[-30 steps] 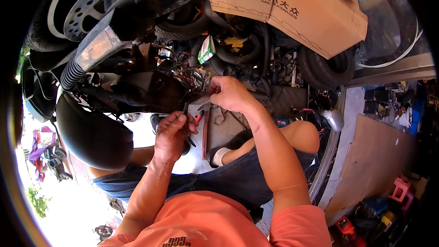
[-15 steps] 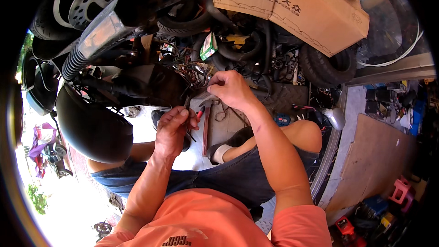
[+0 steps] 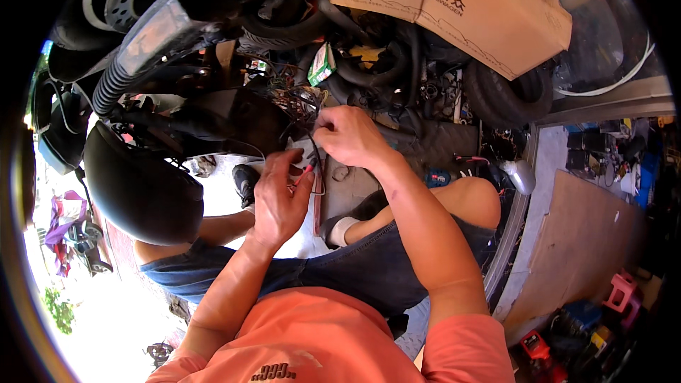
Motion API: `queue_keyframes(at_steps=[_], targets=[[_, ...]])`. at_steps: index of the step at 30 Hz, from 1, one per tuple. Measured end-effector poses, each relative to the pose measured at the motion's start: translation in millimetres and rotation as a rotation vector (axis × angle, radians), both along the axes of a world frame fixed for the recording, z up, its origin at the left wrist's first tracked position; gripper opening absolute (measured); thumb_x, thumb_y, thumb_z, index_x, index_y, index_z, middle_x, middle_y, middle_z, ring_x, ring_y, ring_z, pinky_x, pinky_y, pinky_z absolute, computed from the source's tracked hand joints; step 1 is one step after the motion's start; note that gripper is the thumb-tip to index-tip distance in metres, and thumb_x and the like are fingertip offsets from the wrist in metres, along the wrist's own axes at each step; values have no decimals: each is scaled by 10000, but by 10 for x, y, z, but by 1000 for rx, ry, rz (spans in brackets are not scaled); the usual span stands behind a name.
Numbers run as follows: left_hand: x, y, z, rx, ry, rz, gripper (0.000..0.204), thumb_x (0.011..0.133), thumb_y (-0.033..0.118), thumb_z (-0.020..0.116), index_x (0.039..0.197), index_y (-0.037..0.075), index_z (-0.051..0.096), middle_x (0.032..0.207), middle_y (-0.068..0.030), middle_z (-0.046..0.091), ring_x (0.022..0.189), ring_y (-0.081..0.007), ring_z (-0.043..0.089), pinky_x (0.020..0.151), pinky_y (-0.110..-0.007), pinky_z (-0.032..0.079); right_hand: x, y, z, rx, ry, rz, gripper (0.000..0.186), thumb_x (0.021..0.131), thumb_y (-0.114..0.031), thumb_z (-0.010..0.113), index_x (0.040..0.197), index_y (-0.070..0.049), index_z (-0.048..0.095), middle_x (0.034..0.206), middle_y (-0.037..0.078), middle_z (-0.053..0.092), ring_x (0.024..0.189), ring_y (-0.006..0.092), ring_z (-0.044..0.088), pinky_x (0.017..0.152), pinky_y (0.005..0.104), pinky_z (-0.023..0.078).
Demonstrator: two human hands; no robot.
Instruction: The person connects and tapes electrical wires on a motorcycle with pliers and tape, then unwraps a new handbrake component and fits it onto the handlebar.
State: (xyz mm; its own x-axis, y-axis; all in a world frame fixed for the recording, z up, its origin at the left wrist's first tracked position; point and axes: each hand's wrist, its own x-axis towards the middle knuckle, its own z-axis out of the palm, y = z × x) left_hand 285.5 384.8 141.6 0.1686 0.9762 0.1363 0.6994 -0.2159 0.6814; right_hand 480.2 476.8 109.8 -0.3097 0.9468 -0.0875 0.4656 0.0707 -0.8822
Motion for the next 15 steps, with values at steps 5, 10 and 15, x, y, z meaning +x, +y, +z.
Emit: queue_keyframes(at_steps=[5, 10, 15], targets=[[263, 160, 160, 4, -293, -4, 397, 998, -6, 620, 1395, -30, 617, 1370, -235, 655, 982, -308, 725, 838, -373, 568, -82, -59, 57, 81, -92, -2, 277, 882, -230, 606, 881, 22, 722, 886, 300, 719, 898, 510, 697, 842, 579, 545], [248, 434, -154, -92, -249, -29, 283, 1004, -19, 601, 1280, -21, 662, 1131, -183, 727, 904, -247, 714, 807, -363, 574, 19, -36, 47, 158, -180, -72, 299, 901, -248, 608, 839, 33, 691, 828, 310, 712, 834, 514, 705, 816, 601, 553], [351, 560, -209, -120, -296, 71, 145, 956, 1, 674, 1095, -26, 705, 1019, -196, 724, 904, -343, 729, 806, -398, 569, 32, -44, -33, 179, -143, -124, 316, 908, -272, 622, 829, 25, 695, 818, 303, 715, 827, 508, 710, 812, 595, 560]])
